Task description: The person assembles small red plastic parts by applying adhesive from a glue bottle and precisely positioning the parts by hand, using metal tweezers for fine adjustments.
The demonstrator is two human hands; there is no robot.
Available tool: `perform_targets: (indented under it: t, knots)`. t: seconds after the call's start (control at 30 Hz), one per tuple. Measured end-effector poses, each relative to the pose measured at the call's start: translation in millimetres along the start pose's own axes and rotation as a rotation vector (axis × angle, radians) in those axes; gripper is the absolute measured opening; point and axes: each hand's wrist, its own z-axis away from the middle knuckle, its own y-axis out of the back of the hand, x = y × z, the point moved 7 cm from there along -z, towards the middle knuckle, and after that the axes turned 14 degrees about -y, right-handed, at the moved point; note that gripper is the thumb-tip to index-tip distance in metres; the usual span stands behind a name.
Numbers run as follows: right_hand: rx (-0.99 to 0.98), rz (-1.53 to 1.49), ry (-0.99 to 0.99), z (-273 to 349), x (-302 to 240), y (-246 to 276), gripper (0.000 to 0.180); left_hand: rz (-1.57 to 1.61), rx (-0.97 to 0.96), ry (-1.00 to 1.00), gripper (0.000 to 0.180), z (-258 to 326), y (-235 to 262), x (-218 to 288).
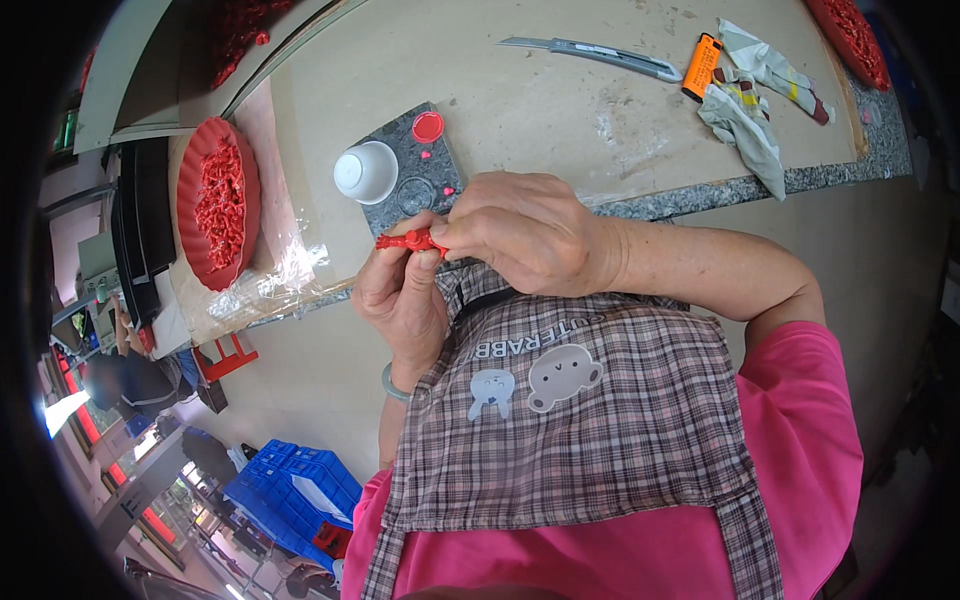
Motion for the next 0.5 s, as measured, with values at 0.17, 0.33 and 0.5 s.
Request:
perform_targets:
  t: [0.17, 0.33, 0.5]
  knots:
    - [0.006, -0.001, 0.004, -0.5, -0.9, 0.0, 0.019, -0.002, -0.007, -0.004, 0.021, -0.2, -0.1, 0.2]
    - [0.01, 0.003, 0.007, -1.2, -1.6, 0.3, 0.019, 0.023, 0.003, 0.012, 0.02, 0.7, 0.0, -0.8]
    - [0.008, -0.005, 0.001, -1.0, -0.6, 0.5, 0.019, 0.022, -0.001, 0.022, 0.02, 1.0, -0.3, -2.0]
